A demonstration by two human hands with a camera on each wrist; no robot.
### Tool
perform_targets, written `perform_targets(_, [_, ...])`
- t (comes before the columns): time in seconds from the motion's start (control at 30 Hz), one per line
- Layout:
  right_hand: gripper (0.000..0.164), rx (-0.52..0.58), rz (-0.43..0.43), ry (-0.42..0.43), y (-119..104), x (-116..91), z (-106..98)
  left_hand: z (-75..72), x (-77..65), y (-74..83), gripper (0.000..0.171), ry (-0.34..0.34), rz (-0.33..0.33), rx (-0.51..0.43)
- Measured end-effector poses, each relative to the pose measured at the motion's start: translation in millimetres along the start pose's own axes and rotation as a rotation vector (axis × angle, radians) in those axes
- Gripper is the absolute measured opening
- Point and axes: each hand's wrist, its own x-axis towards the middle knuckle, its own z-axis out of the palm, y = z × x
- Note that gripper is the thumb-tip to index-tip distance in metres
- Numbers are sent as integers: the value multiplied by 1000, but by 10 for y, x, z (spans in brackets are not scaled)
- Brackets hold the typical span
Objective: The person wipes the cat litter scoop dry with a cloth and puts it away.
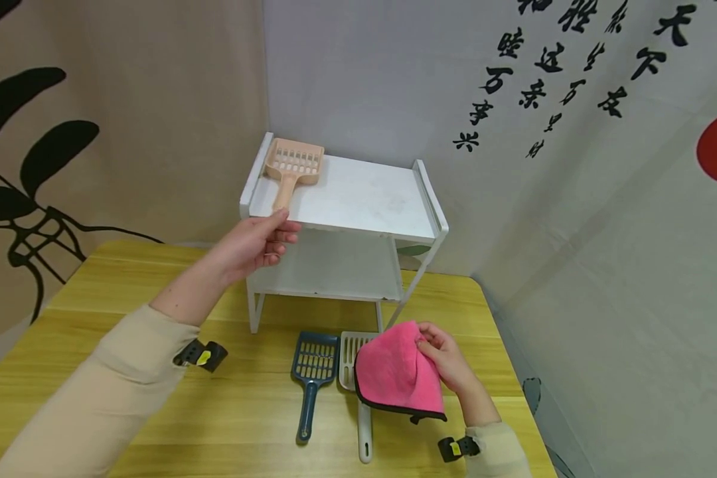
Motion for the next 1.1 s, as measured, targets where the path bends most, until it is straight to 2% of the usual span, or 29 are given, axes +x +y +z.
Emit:
perform_targets(0.1, [27,-1,-7,-3,3,-5,-5,-10,10,-76,39,-57,0,60])
perform_targets(0.2, [27,-1,-6,-1,3,-9,-10,-24,24,-239,40,-138,-9,83])
perform_targets(0.33, [27,3,7,6,-7,-11,-11,-34,58,-557,34,-219,-28,27])
perform_targets(0.53, [33,36,29,15,-28,3,-5,-60,107,-1119,36,-279,-71,8])
perform_targets(0.63, [37,52,49,24,-38,13,0,-73,117,-1424,37,-298,-110,19])
perform_targets(0.83, [32,20,103,64,-46,29,16,-21,99,-1996,23,-283,-250,8])
perform_targets(0.97, [32,-7,114,99,-42,34,26,72,38,-2247,22,-269,-314,39])
perform_targets(1.1, [33,-18,106,117,-37,31,25,185,-36,-2395,23,-236,-358,99])
